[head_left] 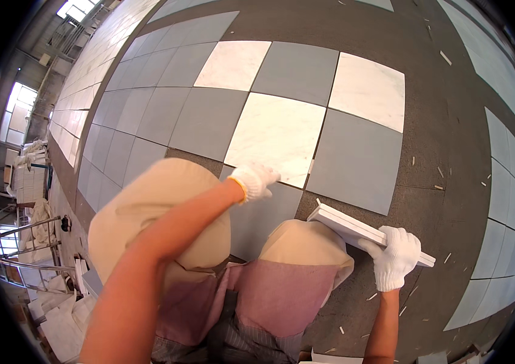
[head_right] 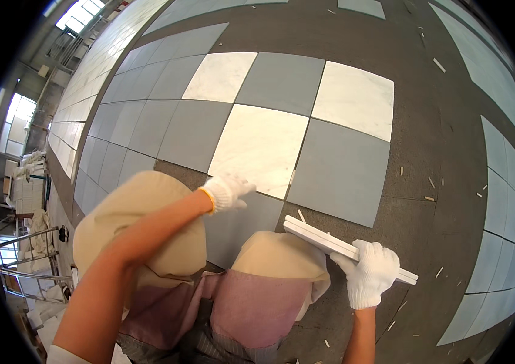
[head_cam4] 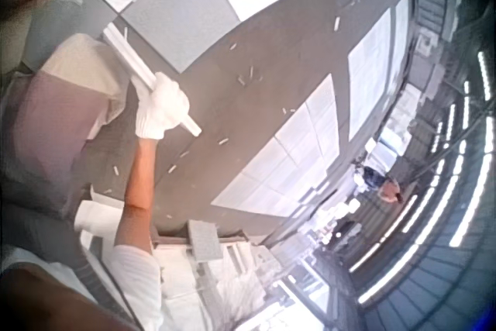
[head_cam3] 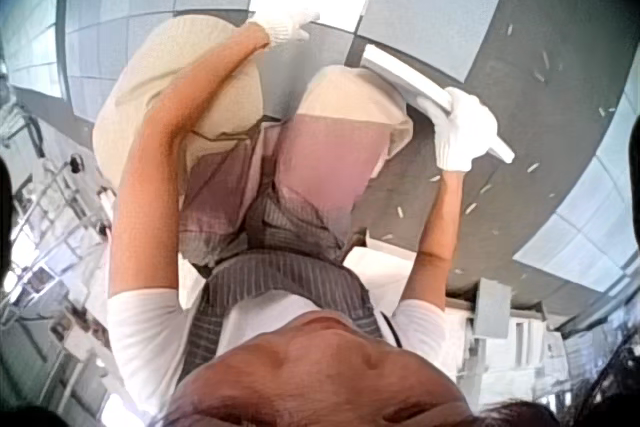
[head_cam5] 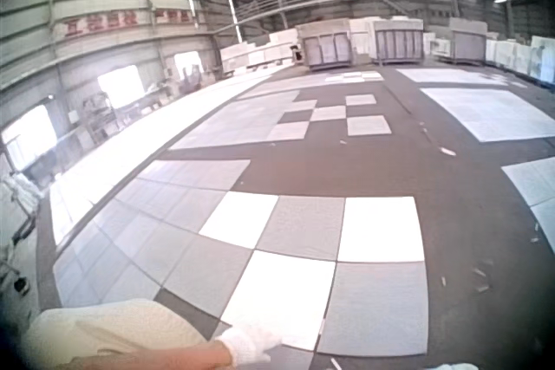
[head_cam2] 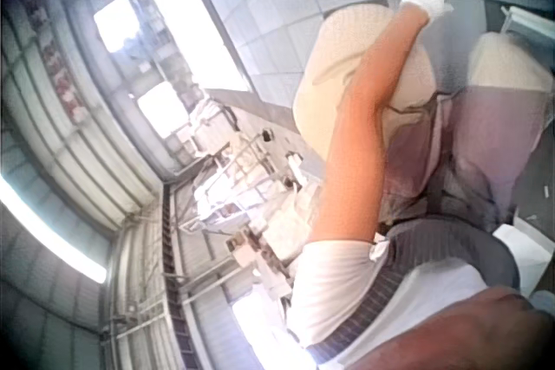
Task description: The person picks up white square tiles from the floor, stacks them in their hands, and carries them to a nearby rack. They repeat this process multiple times, moving tiles from scattered floor locations to organized stacks on the rack.
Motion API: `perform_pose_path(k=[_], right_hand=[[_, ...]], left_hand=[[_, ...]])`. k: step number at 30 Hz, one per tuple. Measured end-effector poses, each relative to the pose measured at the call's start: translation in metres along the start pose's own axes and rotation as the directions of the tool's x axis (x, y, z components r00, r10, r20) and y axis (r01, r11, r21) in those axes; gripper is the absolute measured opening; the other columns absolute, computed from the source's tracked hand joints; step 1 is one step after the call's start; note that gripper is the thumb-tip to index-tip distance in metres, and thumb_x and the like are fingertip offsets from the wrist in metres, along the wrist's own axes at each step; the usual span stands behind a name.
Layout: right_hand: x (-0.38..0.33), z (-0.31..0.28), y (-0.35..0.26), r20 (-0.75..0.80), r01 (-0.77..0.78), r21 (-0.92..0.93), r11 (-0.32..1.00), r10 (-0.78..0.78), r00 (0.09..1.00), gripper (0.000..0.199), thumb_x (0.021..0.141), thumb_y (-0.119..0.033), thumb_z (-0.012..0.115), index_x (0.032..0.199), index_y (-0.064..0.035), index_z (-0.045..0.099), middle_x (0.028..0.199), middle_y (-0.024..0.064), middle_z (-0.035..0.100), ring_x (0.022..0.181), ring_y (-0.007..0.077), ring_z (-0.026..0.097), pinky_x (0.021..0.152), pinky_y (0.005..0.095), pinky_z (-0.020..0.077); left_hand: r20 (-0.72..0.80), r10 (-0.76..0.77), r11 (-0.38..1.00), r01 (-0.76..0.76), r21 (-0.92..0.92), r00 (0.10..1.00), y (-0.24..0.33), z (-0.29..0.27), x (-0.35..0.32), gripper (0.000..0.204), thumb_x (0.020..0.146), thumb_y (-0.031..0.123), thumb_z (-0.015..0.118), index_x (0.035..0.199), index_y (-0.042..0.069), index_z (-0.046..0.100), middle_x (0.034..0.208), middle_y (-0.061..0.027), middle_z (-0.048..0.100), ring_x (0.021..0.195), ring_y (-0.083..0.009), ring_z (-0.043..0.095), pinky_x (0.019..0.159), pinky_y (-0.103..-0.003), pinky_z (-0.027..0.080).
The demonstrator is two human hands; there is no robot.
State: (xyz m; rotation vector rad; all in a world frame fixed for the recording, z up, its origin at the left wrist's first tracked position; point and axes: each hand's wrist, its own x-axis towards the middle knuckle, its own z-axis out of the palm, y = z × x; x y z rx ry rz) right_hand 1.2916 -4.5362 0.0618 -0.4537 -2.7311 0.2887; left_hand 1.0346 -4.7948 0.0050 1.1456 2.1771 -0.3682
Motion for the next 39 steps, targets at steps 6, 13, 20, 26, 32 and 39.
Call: perform_pose_path(k=[6,13,20,26,32,39], right_hand=[[0.004,0.009,-0.001,-0.045,0.036,-0.030,0.999,-0.038,0.998,0.047,0.050,-0.041,0.086,0.081,-0.0136,0.063,0.069,0.0028,0.058,0.067,0.0255,0.056,0.071,0.0390,0.0412],[0.012,0.011,-0.021,-0.030,-0.064,-0.032,0.997,0.063,0.998,0.035,0.098,-0.024,0.037,0.075,-0.0061,0.057,0.072,0.0097,0.054,0.073,0.0315,0.052,0.091,0.0458,0.0402],[-0.004,0.036,-0.034,-0.170,-0.447,-0.159,0.880,0.422,0.891,0.020,0.094,-0.013,0.047,0.085,0.0001,0.059,0.091,0.0091,0.060,0.096,0.0263,0.056,0.116,0.0511,0.0208],[-0.022,0.040,-0.023,-0.143,-0.732,-0.113,0.672,0.718,0.681,0.034,0.091,-0.007,0.047,0.123,-0.0021,0.058,0.155,0.0153,0.033,0.146,0.0307,0.024,0.119,0.0407,0.0131],[0.004,0.057,-0.073,-0.255,-0.752,0.602,0.268,0.957,0.137,0.072,0.086,-0.002,0.041,0.154,-0.0078,0.020,0.159,0.0146,0.021,0.141,0.0303,0.030,0.116,0.0390,0.0228],[-0.062,0.043,-0.059,0.030,-0.689,0.715,-0.117,0.990,-0.137,0.065,0.076,-0.001,0.055,0.138,-0.0053,0.038,0.121,0.0125,0.053,0.100,0.0258,0.059,0.085,0.0386,0.0529]], left_hand=[[0.045,-0.135,0.987,0.131,0.099,0.990,-0.100,-0.057,0.004,0.049,0.084,0.033,0.064,0.129,0.017,0.055,0.123,-0.0104,0.060,0.115,-0.0294,0.058,0.094,-0.044,0.049],[-0.021,-0.194,0.981,0.195,0.011,0.981,-0.224,-0.070,0.056,0.050,0.086,0.035,0.061,0.131,0.015,0.053,0.124,-0.0131,0.060,0.113,-0.0331,0.059,0.093,-0.045,0.050],[-0.088,-0.159,0.986,0.163,0.036,0.983,-0.321,-0.038,0.138,0.051,0.085,0.035,0.063,0.131,0.012,0.052,0.125,-0.0138,0.058,0.116,-0.0321,0.056,0.097,-0.043,0.046],[-0.526,0.199,0.978,-0.199,0.057,0.827,-0.330,0.000,0.203,0.055,0.084,0.031,0.064,0.132,0.006,0.050,0.132,-0.0122,0.053,0.126,-0.0296,0.046,0.105,-0.041,0.037],[-0.489,0.130,0.977,-0.197,-0.087,0.862,-0.274,-0.013,0.244,0.050,0.082,0.037,0.065,0.118,0.003,0.055,0.112,-0.0131,0.057,0.108,-0.0316,0.053,0.092,-0.043,0.042],[-0.602,0.062,0.966,-0.199,-0.164,0.796,-0.269,0.001,0.247,0.045,0.078,0.036,0.065,0.109,0.003,0.056,0.106,-0.0127,0.056,0.103,-0.0326,0.052,0.090,-0.046,0.040]])
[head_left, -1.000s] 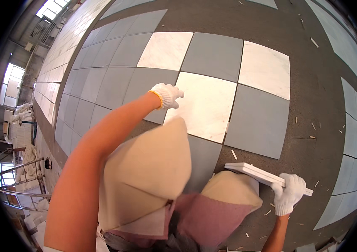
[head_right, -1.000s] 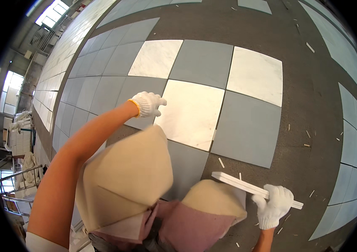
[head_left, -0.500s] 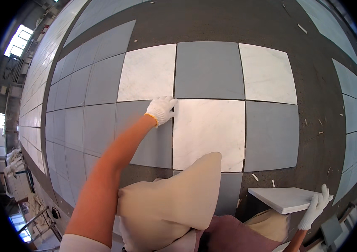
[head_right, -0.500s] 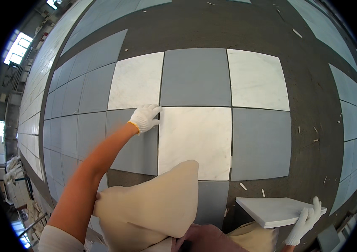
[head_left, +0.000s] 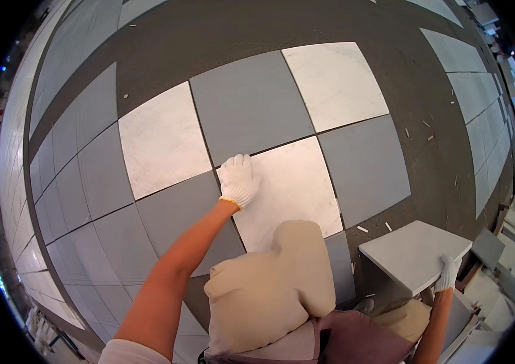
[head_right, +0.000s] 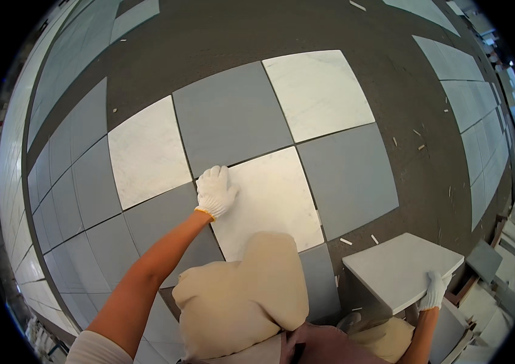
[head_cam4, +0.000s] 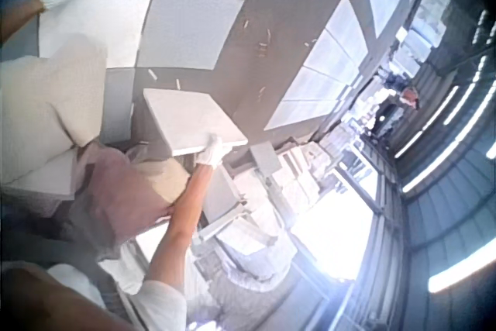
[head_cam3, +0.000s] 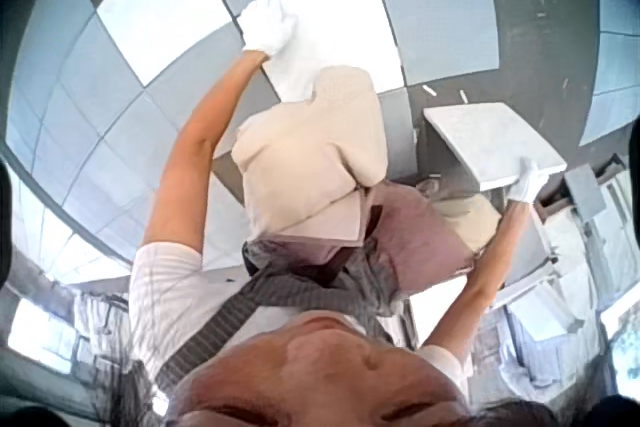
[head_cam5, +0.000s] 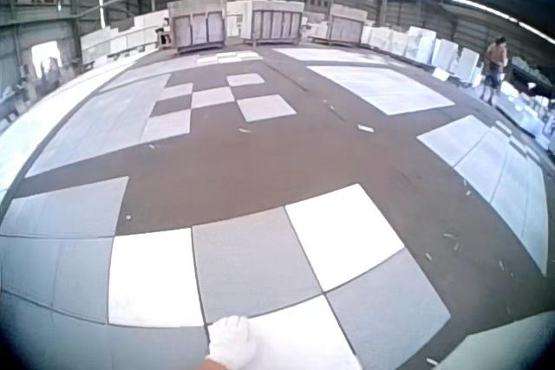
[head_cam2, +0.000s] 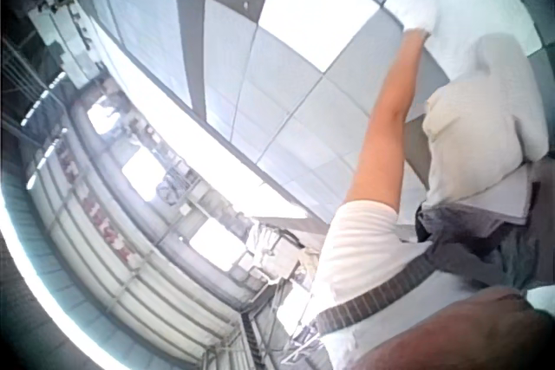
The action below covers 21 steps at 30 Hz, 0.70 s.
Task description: The person picks up white square tiles from the floor, stacks them in their hands, and carries them to a nearby rack. They repeat this process multiple times, moving tiles from scattered floor locations to organized stacks on the rack.
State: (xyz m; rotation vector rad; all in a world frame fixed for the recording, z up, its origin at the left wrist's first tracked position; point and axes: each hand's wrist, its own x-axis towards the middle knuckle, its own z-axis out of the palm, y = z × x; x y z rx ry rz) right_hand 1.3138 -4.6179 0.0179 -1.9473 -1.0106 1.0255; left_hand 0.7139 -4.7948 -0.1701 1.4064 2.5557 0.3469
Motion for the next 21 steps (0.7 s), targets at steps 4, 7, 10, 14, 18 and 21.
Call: perform_pose_path(k=[4,7,10,14,18,21], right_hand=[[-0.021,-0.036,0.019,0.000,-0.092,0.039,0.995,0.092,0.996,0.066,0.076,0.000,0.056,0.139,-0.0057,0.038,0.120,0.0102,0.055,0.103,0.0257,0.058,0.088,0.0387,0.0518],[-0.007,-0.071,0.050,-0.025,0.009,0.019,1.000,-0.008,1.000,0.067,0.077,0.002,0.056,0.141,-0.0067,0.037,0.124,0.0094,0.055,0.106,0.0255,0.058,0.090,0.0392,0.0515],[-0.054,-0.035,0.029,-0.012,0.029,0.198,0.980,-0.027,1.000,0.061,0.078,0.000,0.055,0.137,-0.0058,0.041,0.122,0.0099,0.057,0.104,0.0239,0.059,0.088,0.0363,0.0528],[-0.044,-0.041,0.028,-0.046,0.029,-0.052,0.998,-0.031,0.998,0.055,0.079,-0.004,0.058,0.132,0.0003,0.045,0.118,0.0110,0.057,0.098,0.0209,0.059,0.084,0.0338,0.0519],[-0.035,-0.016,0.022,-0.098,0.113,-0.010,0.994,-0.113,0.989,0.053,0.081,-0.010,0.060,0.131,0.0010,0.045,0.115,0.0097,0.057,0.096,0.0196,0.057,0.082,0.0341,0.0504],[-0.024,-0.016,0.031,-0.146,0.157,0.052,0.986,-0.148,0.978,0.054,0.081,-0.010,0.060,0.132,-0.0003,0.044,0.114,0.0093,0.056,0.096,0.0191,0.056,0.082,0.0343,0.0495]], left_hand=[[0.019,-0.082,0.995,0.081,0.058,0.996,0.011,0.004,0.011,0.037,0.084,0.037,0.059,0.101,0.004,0.060,0.102,-0.0117,0.058,0.099,-0.0308,0.055,0.087,-0.045,0.042],[0.099,-0.173,0.982,0.163,0.099,0.980,0.024,0.002,0.028,0.037,0.091,0.038,0.050,0.099,0.004,0.063,0.103,-0.0119,0.059,0.100,-0.0295,0.056,0.087,-0.045,0.044],[0.098,-0.252,0.961,0.237,0.144,0.963,0.011,-0.002,0.028,0.039,0.092,0.039,0.047,0.099,0.004,0.063,0.105,-0.0126,0.059,0.103,-0.0293,0.057,0.087,-0.045,0.045],[0.142,-0.242,0.954,0.209,0.216,0.960,0.022,0.002,0.035,0.040,0.092,0.038,0.045,0.099,0.004,0.064,0.110,-0.0135,0.060,0.105,-0.0296,0.057,0.086,-0.046,0.046],[0.026,0.040,0.989,-0.043,0.139,0.999,0.034,0.020,0.028,0.040,0.090,0.038,0.052,0.109,0.003,0.058,0.112,-0.0145,0.060,0.107,-0.0308,0.057,0.092,-0.045,0.044],[-0.045,0.127,0.980,-0.118,0.158,0.991,0.066,0.031,0.019,0.049,0.086,0.042,0.059,0.115,0.002,0.054,0.111,-0.0156,0.060,0.107,-0.0315,0.057,0.094,-0.047,0.041]])
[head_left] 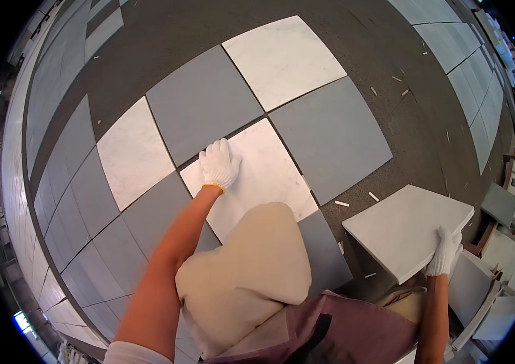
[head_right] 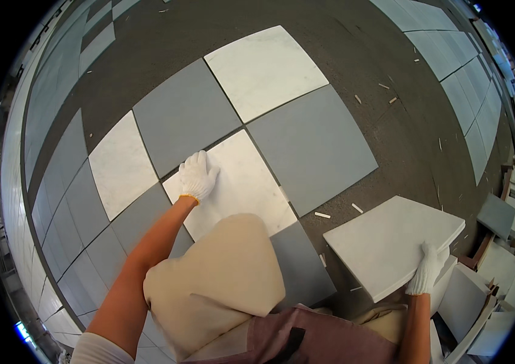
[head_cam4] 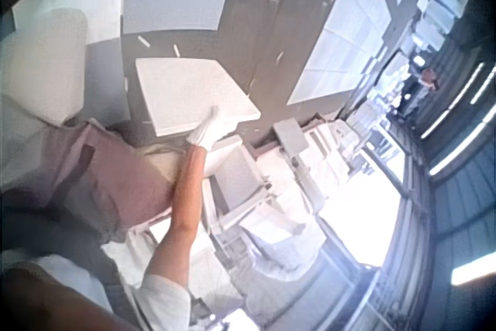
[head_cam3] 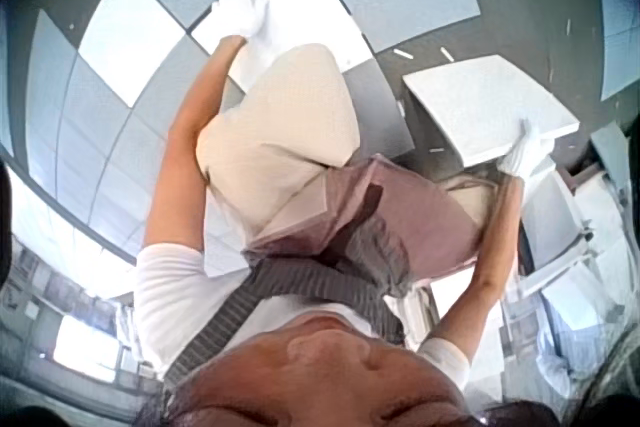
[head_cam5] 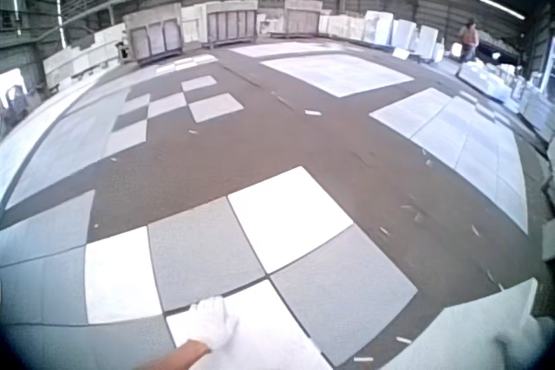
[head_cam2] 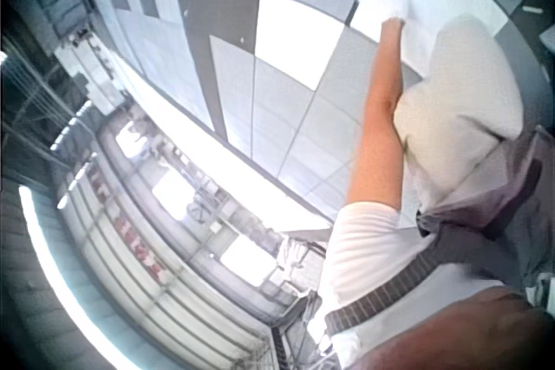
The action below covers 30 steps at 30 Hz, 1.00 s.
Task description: The person picks up white square tiles from the floor, stacks them in their hands, and carries them to a nearby rack. They repeat this process multiple times, moving tiles from scattered floor locations to organized stacks on the rack.
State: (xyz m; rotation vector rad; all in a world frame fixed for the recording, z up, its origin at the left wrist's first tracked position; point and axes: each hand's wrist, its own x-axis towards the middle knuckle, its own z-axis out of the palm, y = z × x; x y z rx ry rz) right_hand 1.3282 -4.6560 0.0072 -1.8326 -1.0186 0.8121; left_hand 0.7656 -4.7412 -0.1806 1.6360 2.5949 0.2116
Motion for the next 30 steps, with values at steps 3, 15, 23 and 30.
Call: perform_pose_path(k=[3,15,23,30], right_hand=[[0.008,0.008,0.004,-0.047,0.020,-0.020,1.000,-0.021,0.999,0.054,0.080,-0.010,0.061,0.130,-0.0007,0.044,0.112,0.0100,0.056,0.095,0.0188,0.056,0.082,0.0347,0.0493],[-0.006,0.002,-0.002,-0.126,-0.054,0.064,0.996,0.062,0.990,0.058,0.080,-0.008,0.062,0.134,-0.0007,0.041,0.118,0.0113,0.056,0.100,0.0199,0.056,0.087,0.0318,0.0476],[-0.005,-0.010,0.017,-0.104,-0.057,0.258,0.964,0.087,0.991,0.061,0.080,-0.001,0.057,0.137,-0.0001,0.037,0.125,0.0131,0.054,0.108,0.0235,0.057,0.091,0.0358,0.0499],[-0.016,0.028,-0.013,-0.143,-0.030,0.239,0.970,0.066,0.988,0.064,0.078,0.003,0.053,0.139,-0.0005,0.034,0.125,0.0131,0.052,0.112,0.0227,0.053,0.098,0.0338,0.0426]], left_hand=[[0.215,-0.175,0.984,0.175,0.021,0.961,0.018,-0.014,0.019,0.054,0.085,0.050,0.059,0.110,0.002,0.057,0.112,-0.0160,0.060,0.110,-0.0320,0.056,0.094,-0.047,0.043],[0.707,-0.007,0.854,0.372,-0.364,0.707,0.007,-0.128,0.041,0.066,0.074,0.050,0.074,0.112,-0.002,0.062,0.101,-0.0149,0.067,0.090,-0.0215,0.062,0.082,-0.036,0.049],[0.842,0.098,0.974,0.122,-0.190,0.530,0.072,-0.226,0.015,0.048,0.074,0.035,0.072,0.104,-0.003,0.070,0.093,-0.0173,0.071,0.087,-0.0232,0.068,0.080,-0.036,0.051],[0.777,0.178,0.977,-0.015,-0.212,0.604,0.138,-0.266,-0.054,0.041,0.074,0.032,0.064,0.106,0.008,0.071,0.091,-0.0160,0.071,0.085,-0.0304,0.068,0.079,-0.037,0.052]])
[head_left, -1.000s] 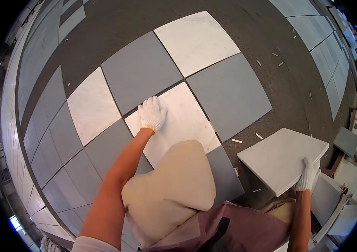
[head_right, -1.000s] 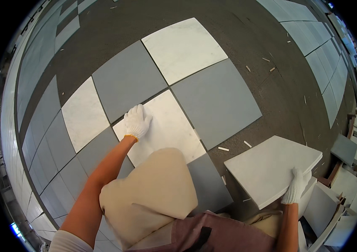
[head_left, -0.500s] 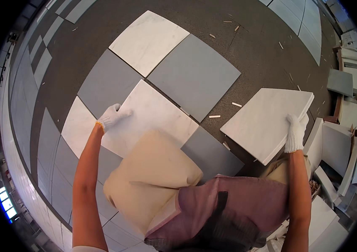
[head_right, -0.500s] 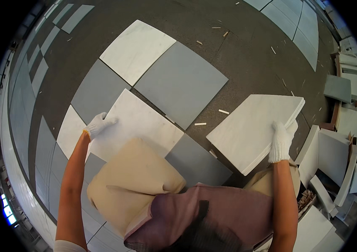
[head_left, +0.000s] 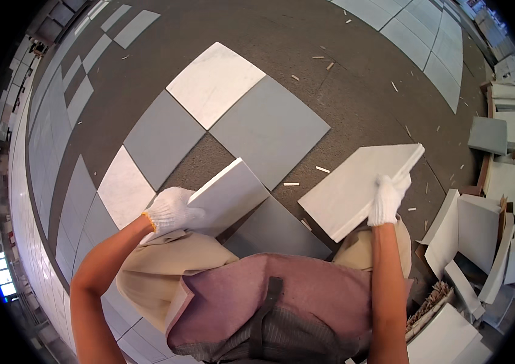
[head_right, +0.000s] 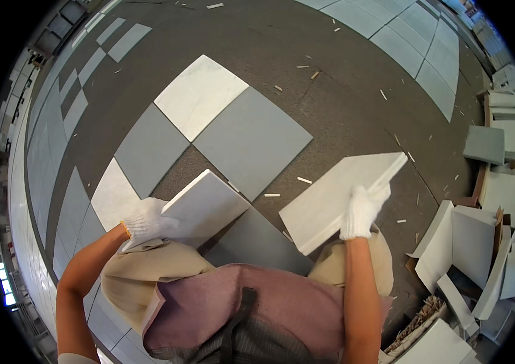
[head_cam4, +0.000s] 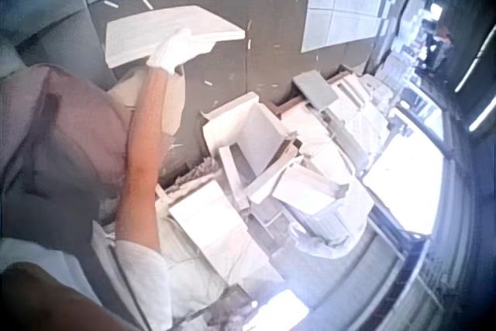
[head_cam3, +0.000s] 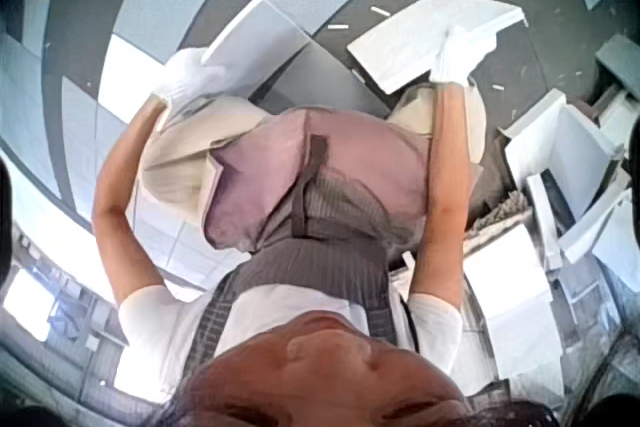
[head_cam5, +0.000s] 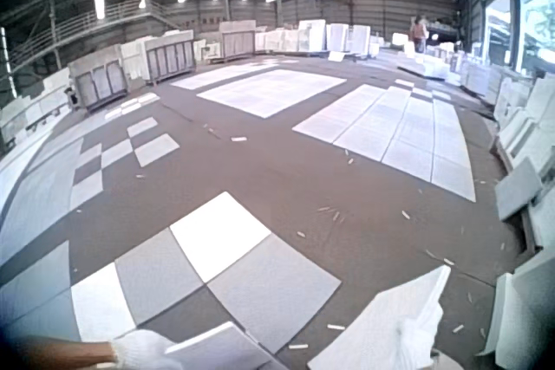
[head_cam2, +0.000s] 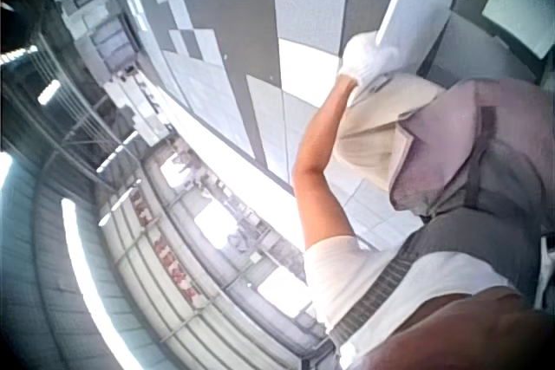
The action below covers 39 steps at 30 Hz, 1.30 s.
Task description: The person picks up white square tiles from the floor, stacks them in their hands, and carries them to a nearby rack. They repeat this process multiple times, moving tiles from scattered floor locations to organized stacks on the rack.
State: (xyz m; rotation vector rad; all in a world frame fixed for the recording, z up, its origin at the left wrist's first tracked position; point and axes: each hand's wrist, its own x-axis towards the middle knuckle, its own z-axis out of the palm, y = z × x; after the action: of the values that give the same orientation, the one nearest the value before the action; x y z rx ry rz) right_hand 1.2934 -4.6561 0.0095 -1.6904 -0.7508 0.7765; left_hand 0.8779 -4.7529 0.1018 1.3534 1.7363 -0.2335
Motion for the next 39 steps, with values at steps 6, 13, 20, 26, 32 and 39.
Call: perform_pose_path(k=[6,13,20,26,32,39], right_hand=[[0.007,-0.009,-0.005,0.033,-0.004,0.066,0.998,0.002,0.999,0.064,0.080,0.000,0.056,0.139,0.0011,0.033,0.127,0.0155,0.051,0.112,0.0233,0.053,0.099,0.0328,0.0408],[0.007,-0.018,0.006,-0.015,0.074,-0.032,0.997,-0.075,0.997,0.064,0.091,-0.011,0.060,0.144,0.0046,0.026,0.141,0.0239,0.043,0.128,0.0329,0.046,0.108,0.0391,0.0350],[-0.001,-0.023,-0.003,0.008,0.079,-0.059,0.995,-0.079,0.997,0.064,0.098,-0.026,0.053,0.145,0.0060,0.022,0.144,0.0285,0.038,0.132,0.0382,0.042,0.109,0.0418,0.0340],[-0.002,-0.023,-0.011,0.012,0.081,-0.058,0.995,-0.080,0.997,0.065,0.099,-0.029,0.051,0.145,0.0061,0.022,0.143,0.0286,0.039,0.130,0.0384,0.044,0.107,0.0423,0.0353],[0.000,-0.019,-0.008,-0.017,0.084,-0.059,0.995,-0.085,0.996,0.065,0.099,-0.030,0.051,0.145,0.0053,0.022,0.142,0.0293,0.040,0.128,0.0393,0.046,0.106,0.0427,0.0375],[0.001,-0.014,-0.011,-0.020,0.100,-0.063,0.993,-0.101,0.995,0.064,0.100,-0.031,0.050,0.145,0.0053,0.023,0.141,0.0307,0.041,0.127,0.0406,0.046,0.103,0.0433,0.0400]], left_hand=[[-0.111,0.110,0.969,-0.082,0.233,0.988,0.081,-0.012,-0.003,0.041,0.072,0.037,0.060,0.099,0.008,0.071,0.083,-0.0192,0.068,0.077,-0.0359,0.066,0.071,-0.042,0.052],[-0.227,0.256,0.964,-0.231,0.131,0.940,0.162,-0.006,0.028,0.041,0.072,0.036,0.063,0.095,0.004,0.071,0.082,-0.0208,0.068,0.078,-0.0368,0.066,0.072,-0.042,0.051],[-0.297,0.437,0.899,-0.398,0.183,0.849,0.247,0.038,0.093,0.036,0.073,0.030,0.062,0.089,-0.001,0.071,0.082,-0.0231,0.068,0.079,-0.0396,0.067,0.072,-0.045,0.053],[-0.301,0.505,0.856,-0.425,0.294,0.809,0.293,0.067,0.127,0.030,0.073,0.026,0.060,0.084,0.000,0.071,0.083,-0.0239,0.068,0.078,-0.0424,0.066,0.071,-0.046,0.053],[-0.273,0.464,0.880,-0.404,0.249,0.843,0.309,0.073,0.135,0.035,0.075,0.030,0.058,0.086,-0.002,0.069,0.087,-0.0247,0.066,0.081,-0.0423,0.064,0.073,-0.047,0.051],[-0.220,0.458,0.877,-0.397,0.271,0.861,0.322,0.077,0.134,0.042,0.081,0.038,0.057,0.088,-0.001,0.069,0.087,-0.0232,0.067,0.082,-0.0414,0.065,0.074,-0.047,0.051]])
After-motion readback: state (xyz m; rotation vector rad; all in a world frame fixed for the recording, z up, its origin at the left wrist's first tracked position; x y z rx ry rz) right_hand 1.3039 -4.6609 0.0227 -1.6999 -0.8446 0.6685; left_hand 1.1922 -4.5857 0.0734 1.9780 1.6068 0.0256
